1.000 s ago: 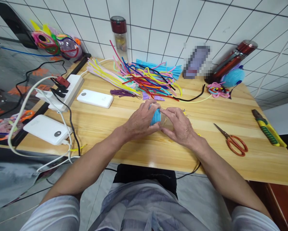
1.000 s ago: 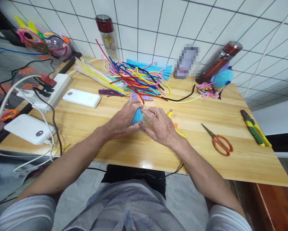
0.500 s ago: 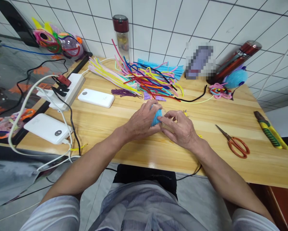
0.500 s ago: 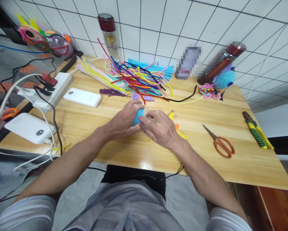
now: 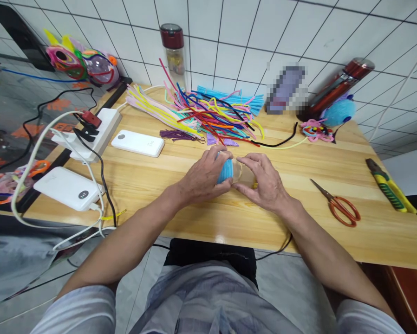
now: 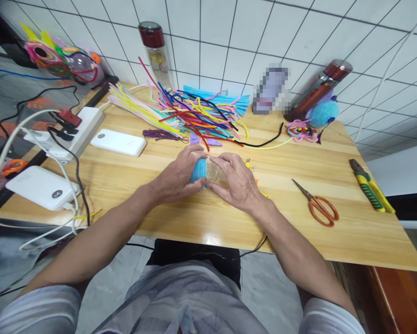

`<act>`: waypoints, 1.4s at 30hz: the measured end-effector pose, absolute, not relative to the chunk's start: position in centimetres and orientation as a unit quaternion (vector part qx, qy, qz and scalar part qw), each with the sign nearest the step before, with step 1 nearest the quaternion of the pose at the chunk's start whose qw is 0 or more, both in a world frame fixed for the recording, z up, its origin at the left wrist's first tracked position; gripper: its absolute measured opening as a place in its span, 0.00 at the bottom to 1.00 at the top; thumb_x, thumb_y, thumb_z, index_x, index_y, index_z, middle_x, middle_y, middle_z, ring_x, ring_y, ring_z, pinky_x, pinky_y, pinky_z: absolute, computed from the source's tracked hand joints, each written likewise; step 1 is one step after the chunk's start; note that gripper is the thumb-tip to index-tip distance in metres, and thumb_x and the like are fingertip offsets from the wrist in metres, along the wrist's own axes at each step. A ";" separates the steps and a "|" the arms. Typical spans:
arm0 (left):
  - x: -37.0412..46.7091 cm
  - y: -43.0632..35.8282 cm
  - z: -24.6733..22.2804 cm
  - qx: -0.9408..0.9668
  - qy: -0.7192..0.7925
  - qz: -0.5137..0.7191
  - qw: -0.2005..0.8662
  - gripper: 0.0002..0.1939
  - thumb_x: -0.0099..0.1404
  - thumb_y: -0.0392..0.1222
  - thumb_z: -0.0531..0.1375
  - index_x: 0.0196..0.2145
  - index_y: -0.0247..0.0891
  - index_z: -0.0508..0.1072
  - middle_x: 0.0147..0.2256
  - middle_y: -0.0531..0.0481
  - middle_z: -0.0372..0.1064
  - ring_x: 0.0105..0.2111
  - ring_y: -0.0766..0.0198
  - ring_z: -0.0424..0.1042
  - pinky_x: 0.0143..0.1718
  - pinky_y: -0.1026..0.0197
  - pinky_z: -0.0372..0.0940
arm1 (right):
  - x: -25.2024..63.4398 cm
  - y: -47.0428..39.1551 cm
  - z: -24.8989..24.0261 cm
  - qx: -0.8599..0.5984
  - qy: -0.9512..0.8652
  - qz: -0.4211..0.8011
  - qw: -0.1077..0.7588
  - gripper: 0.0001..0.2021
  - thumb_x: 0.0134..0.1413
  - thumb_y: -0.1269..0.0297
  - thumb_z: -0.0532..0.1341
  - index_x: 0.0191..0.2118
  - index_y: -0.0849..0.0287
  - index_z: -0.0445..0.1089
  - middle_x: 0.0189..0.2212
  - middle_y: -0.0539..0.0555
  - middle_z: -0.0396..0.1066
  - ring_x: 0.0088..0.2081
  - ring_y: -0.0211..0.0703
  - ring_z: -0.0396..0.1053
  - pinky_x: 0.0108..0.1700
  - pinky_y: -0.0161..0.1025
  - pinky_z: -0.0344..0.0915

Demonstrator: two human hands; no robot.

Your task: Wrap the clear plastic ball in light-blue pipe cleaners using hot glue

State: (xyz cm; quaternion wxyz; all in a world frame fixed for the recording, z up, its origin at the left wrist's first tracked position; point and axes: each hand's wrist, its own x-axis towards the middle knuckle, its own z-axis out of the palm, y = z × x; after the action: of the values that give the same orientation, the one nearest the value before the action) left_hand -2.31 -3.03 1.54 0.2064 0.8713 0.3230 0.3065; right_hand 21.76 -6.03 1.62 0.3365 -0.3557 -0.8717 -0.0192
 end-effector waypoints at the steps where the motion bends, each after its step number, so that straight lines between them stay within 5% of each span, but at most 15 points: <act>1: -2.3 -3.0 1.5 0.872 0.321 0.308 0.205 0.28 0.67 0.45 0.62 0.62 0.40 0.61 0.66 0.30 0.61 0.69 0.39 0.62 0.69 0.33 0.62 | 21.7 -6.0 1.6 -0.352 -0.874 -0.023 0.334 0.32 0.70 0.50 0.66 0.72 0.52 0.60 0.54 0.65 0.71 0.53 0.59 0.73 0.50 0.57 0.77; 9: -2.4 -3.0 1.5 0.873 0.317 0.309 0.206 0.28 0.68 0.46 0.62 0.62 0.39 0.62 0.65 0.29 0.61 0.69 0.39 0.62 0.70 0.33 0.61 | 22.3 -5.7 1.6 -0.414 -0.846 -0.049 0.333 0.24 0.68 0.47 0.67 0.60 0.57 0.71 0.51 0.66 0.75 0.52 0.62 0.74 0.51 0.59 0.74; 13: -2.5 -2.9 1.6 0.871 0.318 0.307 0.215 0.27 0.68 0.45 0.62 0.62 0.38 0.63 0.64 0.30 0.62 0.68 0.40 0.62 0.71 0.35 0.61 | 22.1 -6.2 2.0 -0.390 -0.829 -0.001 0.400 0.05 0.72 0.58 0.64 0.45 0.53 0.72 0.41 0.57 0.78 0.44 0.52 0.76 0.47 0.50 0.72; 16: -2.6 -2.8 1.6 0.868 0.321 0.306 0.222 0.27 0.67 0.45 0.61 0.62 0.40 0.63 0.64 0.32 0.63 0.68 0.41 0.63 0.71 0.35 0.60 | 21.7 -6.7 2.3 -0.418 -0.789 0.086 0.441 0.08 0.75 0.61 0.60 0.39 0.52 0.70 0.34 0.53 0.76 0.37 0.46 0.74 0.42 0.45 0.70; 25: -2.7 -2.9 1.7 0.867 0.324 0.310 0.219 0.26 0.68 0.45 0.60 0.61 0.38 0.63 0.63 0.31 0.63 0.67 0.39 0.64 0.71 0.33 0.61 | 21.7 -6.2 2.1 -0.471 -0.578 0.350 0.567 0.23 0.68 0.42 0.65 0.28 0.53 0.68 0.23 0.47 0.66 0.27 0.41 0.63 0.34 0.41 0.62; 29: -2.7 -2.9 1.6 0.867 0.328 0.307 0.218 0.26 0.69 0.45 0.60 0.61 0.37 0.63 0.63 0.31 0.63 0.66 0.39 0.64 0.70 0.33 0.62 | 21.4 -5.8 2.5 -0.441 -0.515 0.446 0.585 0.21 0.61 0.41 0.69 0.29 0.53 0.70 0.24 0.48 0.68 0.26 0.40 0.63 0.32 0.40 0.61; 32: -2.7 -2.9 1.6 0.866 0.328 0.308 0.218 0.25 0.69 0.45 0.59 0.61 0.37 0.63 0.63 0.31 0.63 0.66 0.40 0.64 0.69 0.33 0.62 | 21.3 -5.7 2.7 -0.423 -0.495 0.476 0.591 0.14 0.57 0.49 0.72 0.33 0.53 0.74 0.28 0.48 0.72 0.28 0.40 0.66 0.35 0.40 0.63; 36: -2.7 -2.8 1.6 0.870 0.323 0.307 0.211 0.25 0.69 0.44 0.60 0.61 0.37 0.62 0.63 0.30 0.62 0.66 0.40 0.64 0.69 0.33 0.63 | 21.4 -5.7 2.5 -0.416 -0.506 0.462 0.598 0.04 0.54 0.61 0.70 0.33 0.53 0.75 0.28 0.47 0.71 0.29 0.40 0.66 0.37 0.41 0.62; 42: -2.7 -2.8 1.6 0.869 0.324 0.310 0.212 0.26 0.68 0.43 0.60 0.62 0.39 0.62 0.63 0.32 0.62 0.66 0.41 0.63 0.69 0.33 0.62 | 21.6 -5.8 2.6 -0.406 -0.522 0.436 0.611 0.02 0.51 0.65 0.68 0.31 0.53 0.75 0.28 0.47 0.73 0.30 0.40 0.67 0.38 0.42 0.62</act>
State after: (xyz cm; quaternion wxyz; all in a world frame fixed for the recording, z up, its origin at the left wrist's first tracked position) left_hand -2.69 -2.83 1.57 0.2123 0.8685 0.3236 0.3097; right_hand 21.61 -5.79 2.55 0.6110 -0.4062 -0.5215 0.4356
